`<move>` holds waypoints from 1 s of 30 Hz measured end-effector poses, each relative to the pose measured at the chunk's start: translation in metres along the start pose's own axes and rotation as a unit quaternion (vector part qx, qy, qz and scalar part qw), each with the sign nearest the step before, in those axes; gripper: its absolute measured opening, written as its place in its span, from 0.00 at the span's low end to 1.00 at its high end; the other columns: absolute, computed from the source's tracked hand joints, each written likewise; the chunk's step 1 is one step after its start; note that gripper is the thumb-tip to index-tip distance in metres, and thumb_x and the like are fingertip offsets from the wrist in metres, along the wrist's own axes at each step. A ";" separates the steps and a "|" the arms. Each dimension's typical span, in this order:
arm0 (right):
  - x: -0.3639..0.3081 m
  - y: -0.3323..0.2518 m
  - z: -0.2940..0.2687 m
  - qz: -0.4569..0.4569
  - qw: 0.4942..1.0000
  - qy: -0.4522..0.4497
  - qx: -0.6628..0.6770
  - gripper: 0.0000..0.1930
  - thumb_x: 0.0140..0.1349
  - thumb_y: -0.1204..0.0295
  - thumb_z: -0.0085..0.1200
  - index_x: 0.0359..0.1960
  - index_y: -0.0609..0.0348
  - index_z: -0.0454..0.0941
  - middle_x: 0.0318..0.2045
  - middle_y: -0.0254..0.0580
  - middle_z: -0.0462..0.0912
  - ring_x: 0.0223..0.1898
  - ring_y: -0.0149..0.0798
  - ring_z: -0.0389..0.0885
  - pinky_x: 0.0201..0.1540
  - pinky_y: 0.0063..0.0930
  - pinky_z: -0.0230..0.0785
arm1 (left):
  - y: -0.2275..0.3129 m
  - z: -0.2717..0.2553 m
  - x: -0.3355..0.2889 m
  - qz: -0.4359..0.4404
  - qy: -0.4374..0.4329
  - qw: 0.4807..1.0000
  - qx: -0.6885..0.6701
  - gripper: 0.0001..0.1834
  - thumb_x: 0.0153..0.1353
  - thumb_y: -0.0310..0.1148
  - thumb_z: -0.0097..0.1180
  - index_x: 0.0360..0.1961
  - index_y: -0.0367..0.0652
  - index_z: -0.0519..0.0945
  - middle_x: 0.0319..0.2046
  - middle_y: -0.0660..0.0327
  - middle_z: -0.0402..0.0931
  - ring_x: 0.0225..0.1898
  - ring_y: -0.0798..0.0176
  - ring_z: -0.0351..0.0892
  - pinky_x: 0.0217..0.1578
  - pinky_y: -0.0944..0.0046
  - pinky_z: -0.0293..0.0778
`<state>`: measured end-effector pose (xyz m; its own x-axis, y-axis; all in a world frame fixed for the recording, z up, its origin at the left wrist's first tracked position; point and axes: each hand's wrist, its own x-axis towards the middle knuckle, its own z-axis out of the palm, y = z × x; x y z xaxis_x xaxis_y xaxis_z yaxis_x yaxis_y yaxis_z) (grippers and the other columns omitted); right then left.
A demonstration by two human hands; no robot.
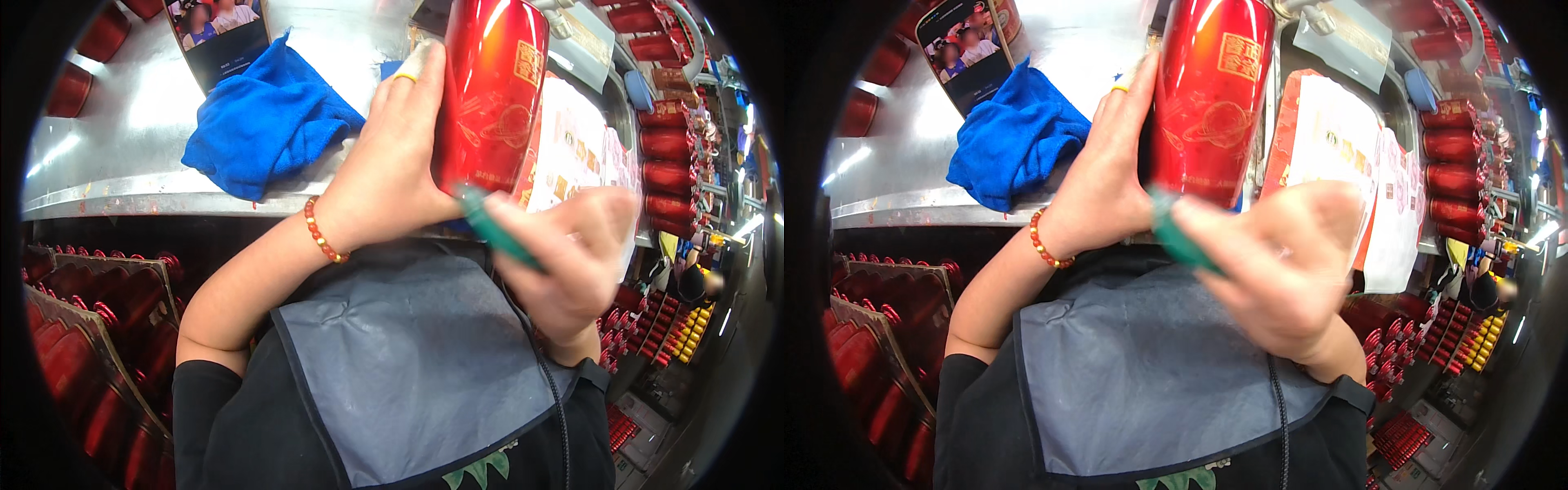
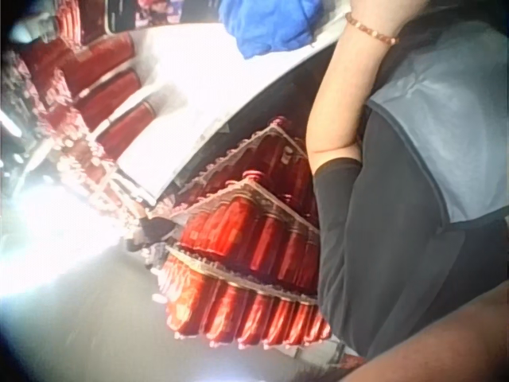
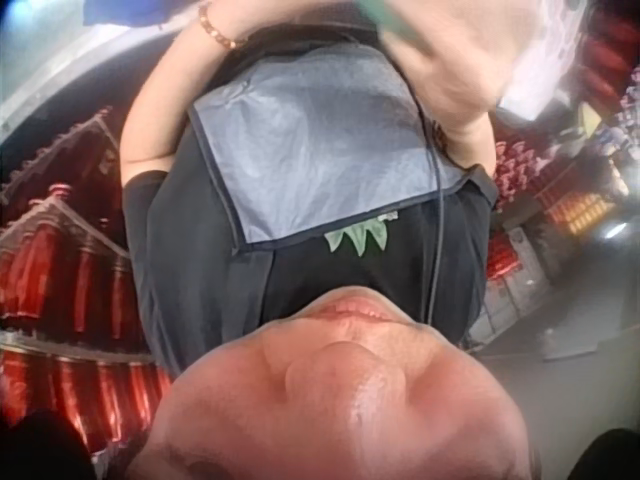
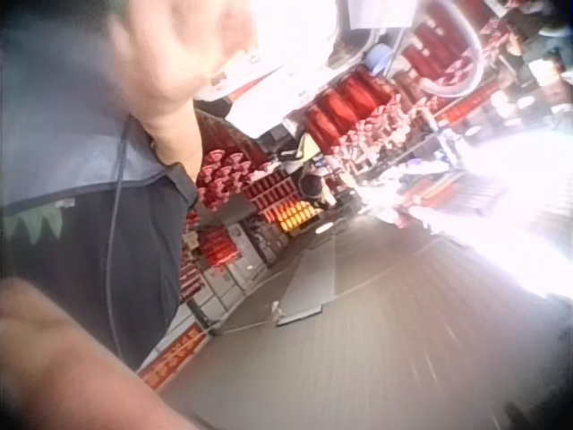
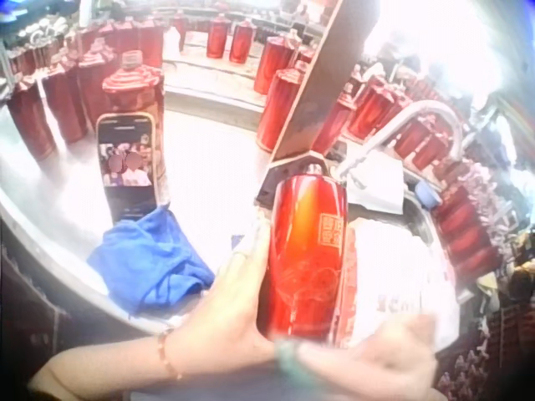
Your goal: The person cleans red cylindrical cans using a green scrubbing pad and a blue cloth. They wipe the cans thoroughly, rotate them to clean all sides, and place them back on the rack.
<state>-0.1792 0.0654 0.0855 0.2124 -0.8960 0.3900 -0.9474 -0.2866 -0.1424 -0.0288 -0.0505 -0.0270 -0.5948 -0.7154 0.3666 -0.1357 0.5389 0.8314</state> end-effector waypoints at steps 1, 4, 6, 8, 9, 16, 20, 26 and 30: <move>0.004 0.002 -0.004 0.020 0.999 0.017 -0.030 0.28 0.31 0.76 0.71 0.43 0.52 0.91 0.25 0.27 0.73 0.32 0.37 0.68 0.41 0.33 0.59 | 0.001 0.001 0.000 -0.004 0.004 1.000 0.002 0.71 0.41 0.39 0.81 0.78 0.30 0.45 0.63 0.40 0.66 0.60 0.41 0.68 0.66 0.50 0.64; 0.008 -0.002 0.001 -0.020 1.000 -0.012 -0.020 0.27 0.32 0.77 0.72 0.43 0.52 0.91 0.24 0.27 0.73 0.32 0.37 0.68 0.37 0.32 0.59 | 0.001 0.005 0.001 0.018 0.033 0.999 0.018 0.70 0.42 0.38 0.81 0.78 0.27 0.45 0.55 0.41 0.68 0.54 0.42 0.68 0.61 0.51 0.67; 0.013 -0.001 -0.002 -0.040 0.999 -0.028 -0.005 0.28 0.32 0.77 0.72 0.43 0.52 0.91 0.25 0.27 0.73 0.31 0.37 0.69 0.36 0.33 0.58 | 0.004 0.005 0.001 0.006 0.032 0.999 0.023 0.68 0.43 0.36 0.79 0.77 0.26 0.45 0.52 0.43 0.68 0.51 0.43 0.68 0.59 0.52 0.68; 0.022 0.005 -0.009 -0.015 1.000 -0.004 -0.026 0.28 0.32 0.78 0.71 0.44 0.51 0.91 0.25 0.27 0.74 0.31 0.37 0.69 0.36 0.33 0.58 | 0.011 0.001 0.001 -0.004 0.032 0.999 0.022 0.67 0.44 0.35 0.78 0.77 0.26 0.45 0.52 0.43 0.67 0.51 0.43 0.67 0.59 0.52 0.67; 0.023 0.007 -0.008 -0.013 0.999 0.001 -0.042 0.27 0.33 0.77 0.71 0.44 0.51 0.91 0.25 0.27 0.73 0.32 0.37 0.69 0.36 0.33 0.58 | 0.013 0.002 0.001 -0.008 0.032 0.999 0.021 0.66 0.44 0.34 0.77 0.77 0.26 0.45 0.52 0.43 0.67 0.51 0.43 0.67 0.59 0.52 0.67; 0.033 0.006 -0.010 -0.044 0.994 -0.020 -0.095 0.25 0.35 0.75 0.71 0.43 0.51 0.91 0.25 0.28 0.69 0.33 0.39 0.68 0.39 0.33 0.58 | 0.016 0.005 -0.001 -0.016 0.047 0.999 0.012 0.67 0.43 0.34 0.77 0.79 0.29 0.46 0.51 0.44 0.66 0.52 0.42 0.66 0.59 0.52 0.67; 0.040 0.004 -0.007 -0.123 0.989 -0.062 -0.053 0.24 0.37 0.76 0.68 0.44 0.56 0.89 0.25 0.29 0.71 0.30 0.37 0.69 0.36 0.32 0.59 | 0.017 0.001 -0.002 -0.023 0.031 0.999 0.008 0.63 0.44 0.37 0.77 0.75 0.23 0.51 0.56 0.37 0.66 0.60 0.33 0.64 0.65 0.46 0.64; 0.044 0.001 -0.002 -0.124 0.987 -0.092 -0.045 0.21 0.38 0.73 0.69 0.40 0.53 0.90 0.25 0.29 0.71 0.30 0.38 0.69 0.37 0.34 0.60 | 0.014 0.005 -0.004 -0.009 0.038 0.999 0.012 0.63 0.44 0.37 0.78 0.76 0.25 0.51 0.56 0.38 0.66 0.59 0.34 0.64 0.64 0.47 0.65; 0.079 0.036 -0.007 -0.035 0.981 -0.155 0.112 0.16 0.43 0.76 0.70 0.38 0.55 0.91 0.23 0.30 0.71 0.31 0.37 0.68 0.37 0.31 0.59 | 0.014 0.005 -0.005 -0.036 0.047 0.998 -0.012 0.67 0.41 0.37 0.79 0.79 0.32 0.50 0.50 0.47 0.68 0.49 0.44 0.66 0.57 0.53 0.65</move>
<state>-0.1978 -0.0134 0.1181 0.3704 -0.9215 0.1165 -0.8590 -0.3876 -0.3346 -0.0313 -0.0369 -0.0189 -0.5072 -0.7907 0.3430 -0.1553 0.4753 0.8660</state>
